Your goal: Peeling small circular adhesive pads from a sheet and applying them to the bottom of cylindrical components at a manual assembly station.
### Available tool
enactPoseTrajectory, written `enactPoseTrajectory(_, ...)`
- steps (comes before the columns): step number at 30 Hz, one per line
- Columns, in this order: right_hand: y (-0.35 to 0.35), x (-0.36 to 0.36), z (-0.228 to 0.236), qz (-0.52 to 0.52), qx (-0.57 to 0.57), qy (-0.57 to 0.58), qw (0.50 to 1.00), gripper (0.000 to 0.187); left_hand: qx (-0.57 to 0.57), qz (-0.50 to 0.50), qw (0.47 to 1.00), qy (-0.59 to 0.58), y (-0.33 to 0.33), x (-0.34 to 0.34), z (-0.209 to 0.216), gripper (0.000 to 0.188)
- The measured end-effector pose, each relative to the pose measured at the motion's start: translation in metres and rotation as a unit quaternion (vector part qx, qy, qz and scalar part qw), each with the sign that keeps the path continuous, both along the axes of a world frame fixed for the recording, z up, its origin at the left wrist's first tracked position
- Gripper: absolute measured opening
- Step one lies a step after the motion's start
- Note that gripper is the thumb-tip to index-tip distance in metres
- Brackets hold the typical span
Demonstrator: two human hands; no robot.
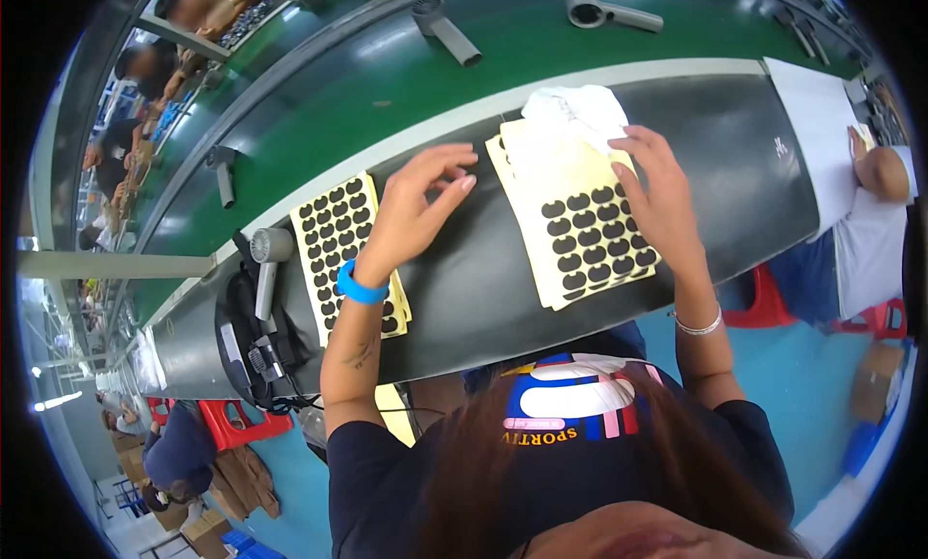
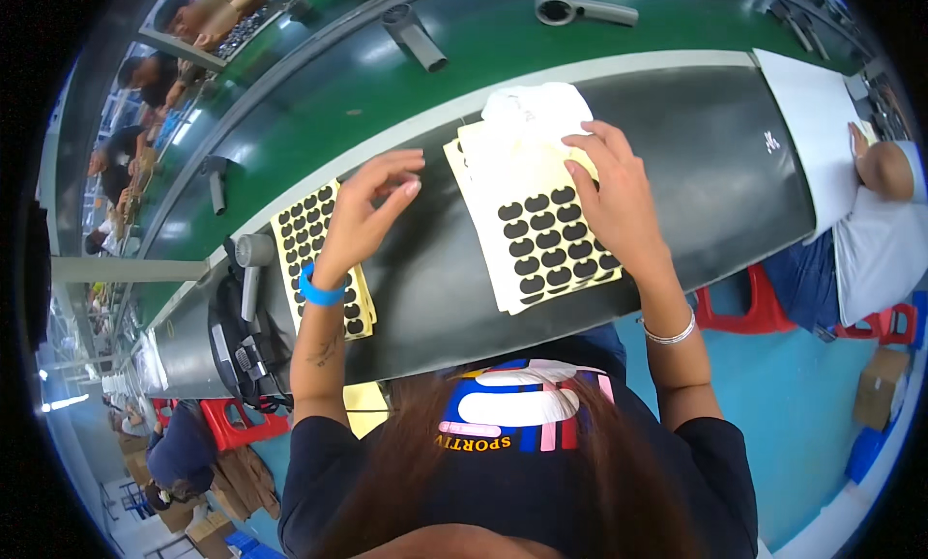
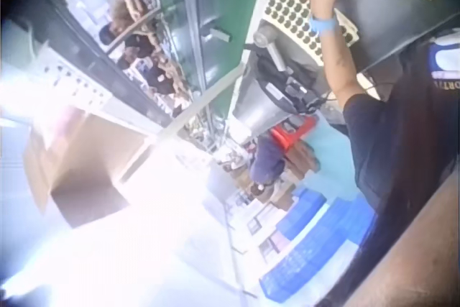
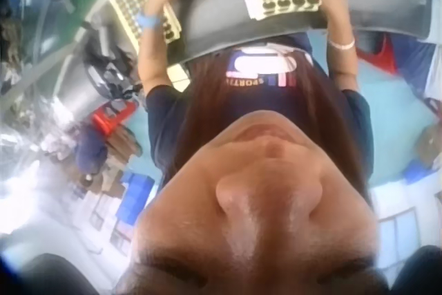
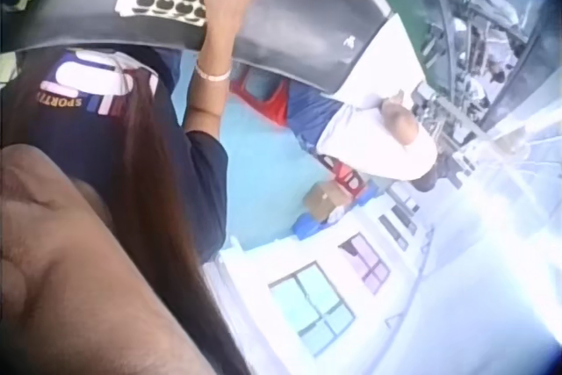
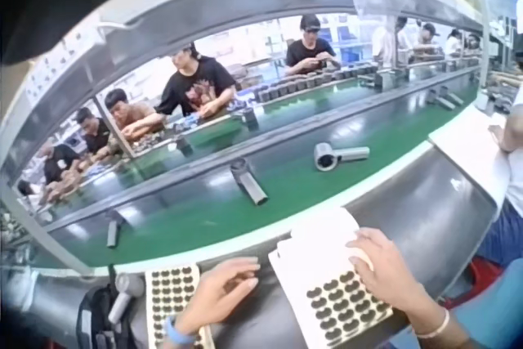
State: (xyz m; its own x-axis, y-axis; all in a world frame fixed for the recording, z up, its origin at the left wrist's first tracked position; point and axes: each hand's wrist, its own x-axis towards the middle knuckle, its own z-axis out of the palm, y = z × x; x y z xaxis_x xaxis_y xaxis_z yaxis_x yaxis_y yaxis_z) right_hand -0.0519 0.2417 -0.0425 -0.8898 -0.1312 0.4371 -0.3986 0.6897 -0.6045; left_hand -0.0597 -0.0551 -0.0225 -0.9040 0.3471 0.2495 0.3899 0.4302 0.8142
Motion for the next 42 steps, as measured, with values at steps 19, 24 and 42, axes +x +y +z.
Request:
enactPoseTrajectory(19, 0.017, 0.028, -0.052, -0.070, -0.041, -0.051, 0.995, 0.015, -0.163, -0.055, 0.975, 0.139, 0.141, 0.010, -0.066, 0.091)
enactPoseTrajectory(24, 0.025, 0.023, -0.048, -0.044, -0.099, -0.116, 0.987, 0.012, -0.219, -0.022, 0.961, 0.169, 0.146, 0.016, -0.073, 0.096)
enactPoseTrajectory(42, 0.041, 0.020, -0.048, -0.009, -0.195, -0.158, 0.968, 0.006, -0.203, -0.015, 0.966, 0.158, 0.146, 0.014, -0.070, 0.093)
